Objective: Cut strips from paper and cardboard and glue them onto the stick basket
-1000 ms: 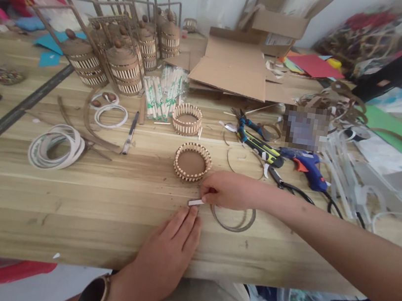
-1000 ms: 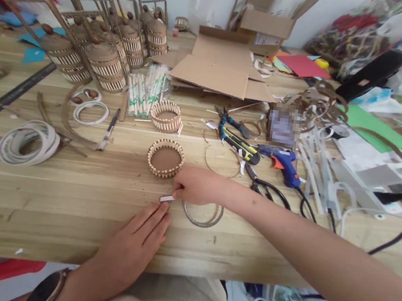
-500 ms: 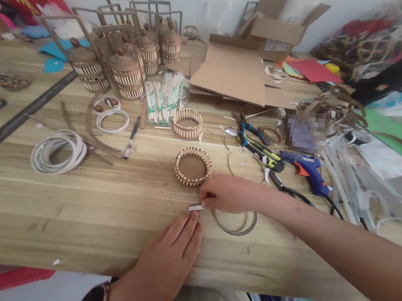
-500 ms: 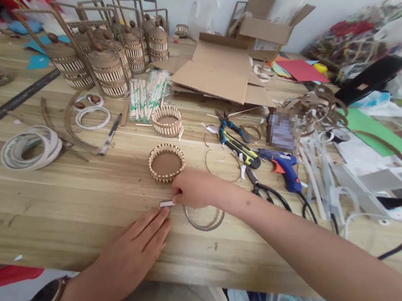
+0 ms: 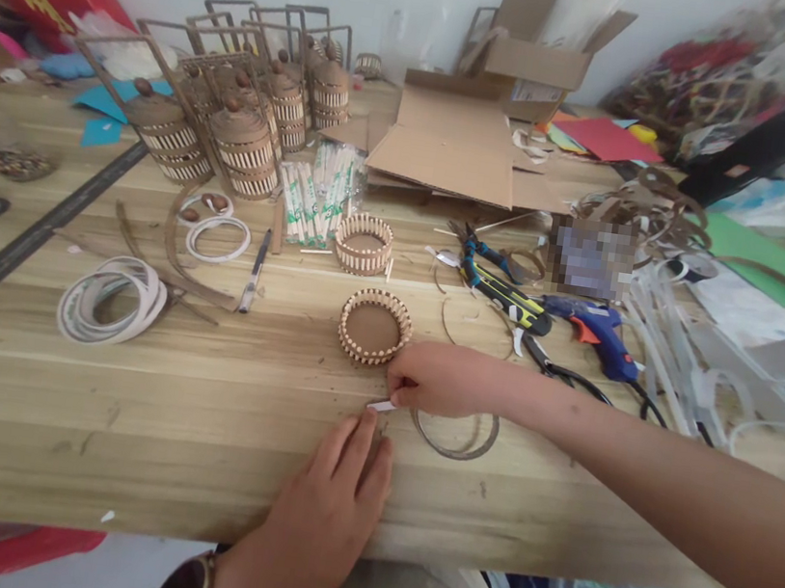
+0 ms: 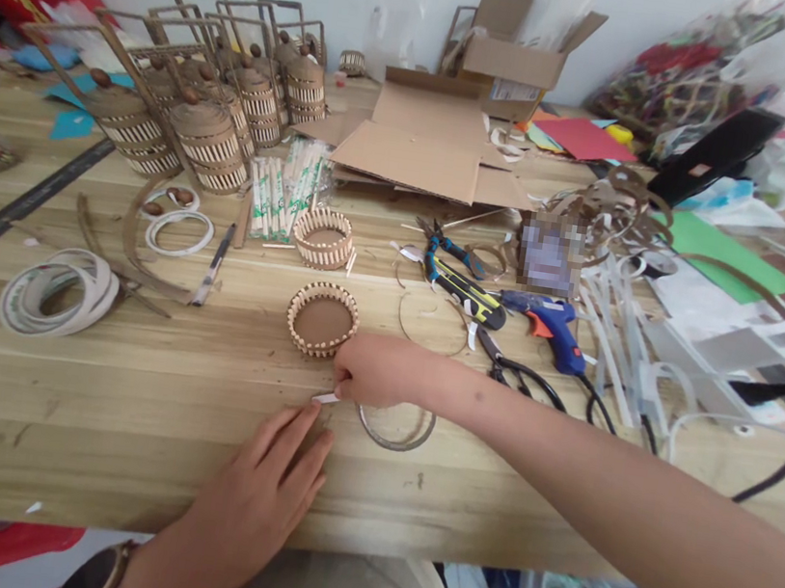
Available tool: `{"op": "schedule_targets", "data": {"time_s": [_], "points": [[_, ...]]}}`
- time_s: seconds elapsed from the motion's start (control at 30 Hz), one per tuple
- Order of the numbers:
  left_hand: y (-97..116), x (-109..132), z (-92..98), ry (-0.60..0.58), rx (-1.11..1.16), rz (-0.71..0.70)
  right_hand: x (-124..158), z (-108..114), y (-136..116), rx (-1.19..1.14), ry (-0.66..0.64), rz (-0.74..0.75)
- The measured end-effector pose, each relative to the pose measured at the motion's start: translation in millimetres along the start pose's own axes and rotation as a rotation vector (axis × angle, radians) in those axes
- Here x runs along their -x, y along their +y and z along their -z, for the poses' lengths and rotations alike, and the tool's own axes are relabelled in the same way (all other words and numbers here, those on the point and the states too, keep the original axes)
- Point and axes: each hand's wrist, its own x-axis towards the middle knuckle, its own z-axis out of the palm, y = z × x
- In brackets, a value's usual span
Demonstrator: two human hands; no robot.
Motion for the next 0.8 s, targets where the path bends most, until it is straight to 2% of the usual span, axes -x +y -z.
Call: {"op": "schedule_targets", "data": {"time_s": [0.17, 0.33, 0.5, 0.8], "points": [[0, -7, 3.8, -0.032, -0.043, -0.049, 4, 1, -8, 0.028, 0.046, -0.116], [-1, -16, 12.3, 0.039, -0.079, -0.025, 7, 4, -18, 0.035, 0.058, -0.197], [-2, -25, 12.2, 0.112, -0.091, 0.003, 8, 5, -19, 0.043, 0.080, -0.210], [-4, -36, 11.6, 0.031, -0.168, -0.008, 15, 9, -18, 0.060, 0.089, -0.243]]}}
